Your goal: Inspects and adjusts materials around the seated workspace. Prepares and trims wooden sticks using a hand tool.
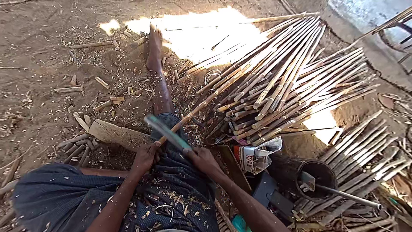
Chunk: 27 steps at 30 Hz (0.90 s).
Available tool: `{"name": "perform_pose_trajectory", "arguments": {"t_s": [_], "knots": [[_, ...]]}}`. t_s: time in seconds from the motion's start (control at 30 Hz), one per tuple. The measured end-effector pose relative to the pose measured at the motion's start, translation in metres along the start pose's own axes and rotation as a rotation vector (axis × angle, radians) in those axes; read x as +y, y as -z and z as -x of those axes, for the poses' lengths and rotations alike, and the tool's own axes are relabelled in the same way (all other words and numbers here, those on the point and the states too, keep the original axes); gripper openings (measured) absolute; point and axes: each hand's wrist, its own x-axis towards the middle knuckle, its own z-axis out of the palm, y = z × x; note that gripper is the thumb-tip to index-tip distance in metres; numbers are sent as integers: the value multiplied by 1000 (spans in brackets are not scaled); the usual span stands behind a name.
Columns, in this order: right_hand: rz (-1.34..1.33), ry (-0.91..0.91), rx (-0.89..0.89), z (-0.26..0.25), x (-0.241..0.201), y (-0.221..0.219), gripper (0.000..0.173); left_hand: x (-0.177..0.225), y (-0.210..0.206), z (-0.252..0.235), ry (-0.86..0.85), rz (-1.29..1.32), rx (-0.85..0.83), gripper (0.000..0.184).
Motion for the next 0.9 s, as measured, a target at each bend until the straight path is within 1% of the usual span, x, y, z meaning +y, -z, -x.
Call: {"name": "perform_pose_trajectory", "arguments": {"t_s": [0.07, 0.1, 0.13, 0.2, 0.23, 0.3, 0.37, 0.47, 0.5, 0.57, 0.6, 0.67, 0.7, 0.73, 0.8, 0.83, 0.9], "knots": [[-165, -88, 118, -4, 15, 7, 68, 0, 0, -2, -28, -5, 0, 44], [-165, -98, 166, -6, 15, 6, 70, -2, 0, -2, -52, -9, 1, 40], [-97, -60, 173, -4, 7, 5, 67, -5, 0, -1, -81, -20, 1, 37], [66, 42, 136, 2, -9, -1, 57, -8, 1, 1, -101, -33, 1, 33], [68, 62, 123, 4, -8, -2, 55, -8, 1, 2, -98, -43, -6, 32], [9, 38, 154, -5, -4, -1, 55, -4, 0, -2, -88, -77, -3, 30], [-33, -12, 162, -9, -6, -8, 59, -2, 0, -2, -70, -88, 7, 30], [60, 29, 92, -5, -8, -3, 55, -7, 2, -2, -72, -63, -12, 30], [31, 16, 90, -7, -6, 2, 55, -8, 1, -2, -80, -57, -9, 30], [-75, -31, 138, -12, 1, 1, 62, -7, -1, -4, -82, -51, 18, 31], [-62, -21, 128, -12, 3, -3, 62, -7, -1, -4, -79, -40, 25, 31], [114, 64, 22, -8, -1, -8, 53, -6, 0, -5, -71, 0, 29, 27], [115, 67, 6, -6, 0, -5, 55, -5, 0, -5, -58, 7, 23, 27], [32, 41, 32, -4, 6, -1, 59, -5, 0, -5, -45, -3, 13, 27], [-114, -50, 148, -6, 22, 5, 72, -5, -1, -6, -52, -39, 11, 26], [-111, -51, 177, -7, 19, 6, 72, -5, -2, -6, -66, -56, 16, 25], [49, 53, 128, -3, -2, 4, 60, -6, 1, -4, -77, -86, 14, 24]]}}
